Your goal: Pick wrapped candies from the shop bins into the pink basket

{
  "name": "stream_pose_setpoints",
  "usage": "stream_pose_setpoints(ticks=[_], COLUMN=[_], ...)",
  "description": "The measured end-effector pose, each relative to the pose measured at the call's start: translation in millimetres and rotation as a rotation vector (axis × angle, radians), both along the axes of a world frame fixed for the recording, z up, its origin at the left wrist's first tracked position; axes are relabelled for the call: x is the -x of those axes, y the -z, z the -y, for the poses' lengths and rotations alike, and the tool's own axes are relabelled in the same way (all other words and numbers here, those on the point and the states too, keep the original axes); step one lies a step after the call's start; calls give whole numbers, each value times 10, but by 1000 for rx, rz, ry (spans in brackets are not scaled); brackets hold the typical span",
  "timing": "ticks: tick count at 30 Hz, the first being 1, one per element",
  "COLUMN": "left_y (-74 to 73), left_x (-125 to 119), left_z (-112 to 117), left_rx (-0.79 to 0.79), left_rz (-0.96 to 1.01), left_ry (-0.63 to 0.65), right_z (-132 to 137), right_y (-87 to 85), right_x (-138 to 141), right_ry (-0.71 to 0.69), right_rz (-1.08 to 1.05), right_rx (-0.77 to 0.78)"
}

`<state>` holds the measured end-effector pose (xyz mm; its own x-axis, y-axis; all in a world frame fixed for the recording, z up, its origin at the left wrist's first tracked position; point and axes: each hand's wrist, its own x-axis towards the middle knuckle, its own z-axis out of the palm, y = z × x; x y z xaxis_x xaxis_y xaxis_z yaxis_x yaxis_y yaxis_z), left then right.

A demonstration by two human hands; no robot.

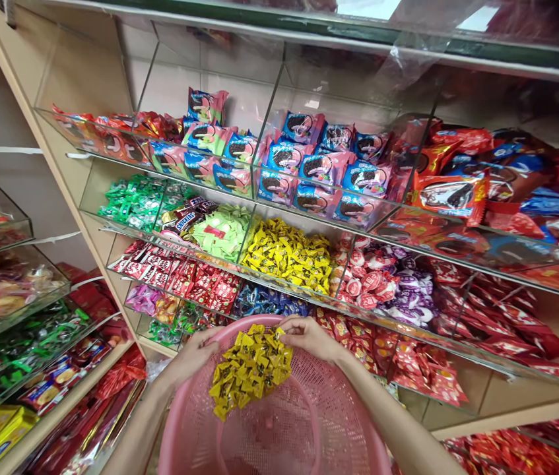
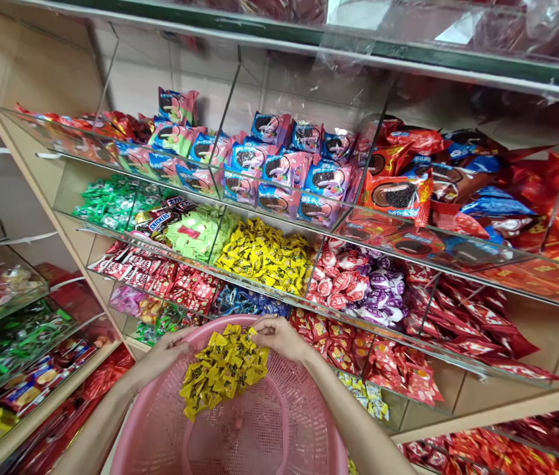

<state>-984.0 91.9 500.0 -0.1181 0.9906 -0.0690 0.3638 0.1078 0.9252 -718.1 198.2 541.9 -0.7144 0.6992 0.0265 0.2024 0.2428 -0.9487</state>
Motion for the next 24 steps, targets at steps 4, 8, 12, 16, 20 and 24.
stream_pose_setpoints(ticks=[4,8,12,16,20,24], left_y=[3,24,19,-13,-14,24], left_x=[-7,7,11,-7,-11,5], left_z=[7,5,-3,0,-1,-15], left_rx=[10,10,20,14,4,15], left_rz=[-23,-40,-10,50,60,21], left_ry=[-15,-17,-35,-25,-26,-33], right_z=[-35,-51,-53,-64,-57,2], right_y=[110,176,141,40,-18,9], right_x=[65,101,91,47,-40,-136], right_ry=[4,4,-1,32,141,189], right_rz=[-60,-37,-41,-69,-36,54], right_rx=[183,184,101,48,62,-54])
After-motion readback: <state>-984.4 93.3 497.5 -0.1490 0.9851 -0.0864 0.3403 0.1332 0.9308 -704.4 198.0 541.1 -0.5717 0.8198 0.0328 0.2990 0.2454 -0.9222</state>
